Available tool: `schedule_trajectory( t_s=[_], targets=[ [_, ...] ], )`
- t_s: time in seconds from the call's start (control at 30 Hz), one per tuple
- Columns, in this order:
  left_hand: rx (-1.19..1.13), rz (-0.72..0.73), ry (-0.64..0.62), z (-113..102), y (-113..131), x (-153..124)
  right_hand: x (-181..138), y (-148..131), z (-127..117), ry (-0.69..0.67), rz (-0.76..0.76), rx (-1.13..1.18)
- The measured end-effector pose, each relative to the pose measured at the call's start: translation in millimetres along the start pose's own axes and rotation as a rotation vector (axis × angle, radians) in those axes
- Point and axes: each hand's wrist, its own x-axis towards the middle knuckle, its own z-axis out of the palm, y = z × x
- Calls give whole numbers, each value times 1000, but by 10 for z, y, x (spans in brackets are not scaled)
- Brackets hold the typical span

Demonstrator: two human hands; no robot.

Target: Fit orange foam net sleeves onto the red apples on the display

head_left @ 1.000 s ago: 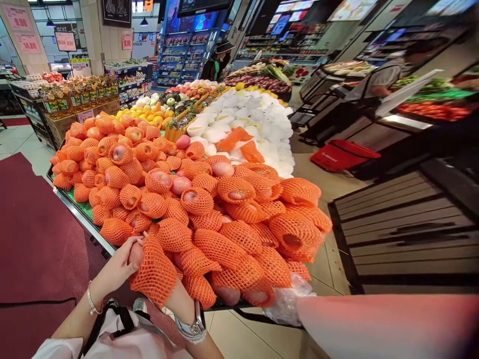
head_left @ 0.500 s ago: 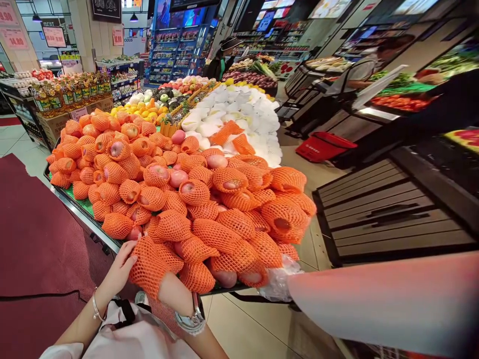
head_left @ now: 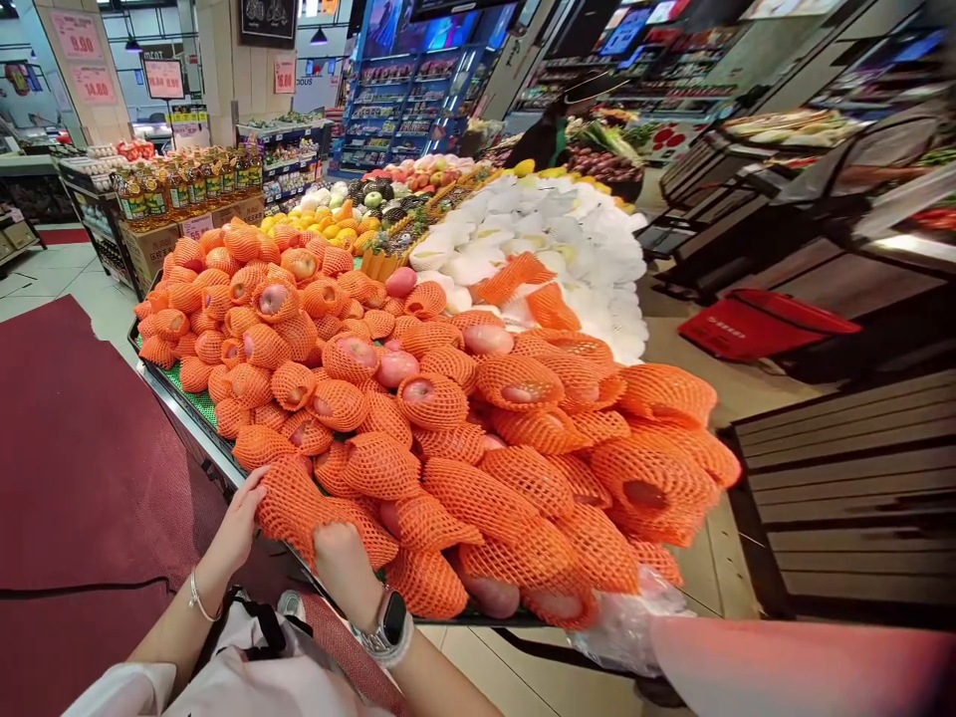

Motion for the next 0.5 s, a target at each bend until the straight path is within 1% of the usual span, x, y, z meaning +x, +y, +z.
schedule_trajectory(
  t_s=[0.07,0.13,0.2,0.27,0.33,0.43,0.5],
  targets=[
    [-119,-56,46,-4,0,7,45,-9,-78,61,-82,27],
    [-222,-124,58,-9,15,15,117,-29,-198,150,-157,71],
    [-291,-165,37,-19,45,21,207,-54,-323,181,-160,99],
    [-308,-178,6,-34,75,22,282,-75,-415,126,-112,105],
    [-291,-193,-19,-53,91,20,316,-90,-450,43,-98,117],
    [-264,-221,-44,-87,88,4,285,-100,-396,-61,-109,139],
    [-229,-234,-66,-111,94,-23,247,-93,-321,-94,-103,165]
  ],
)
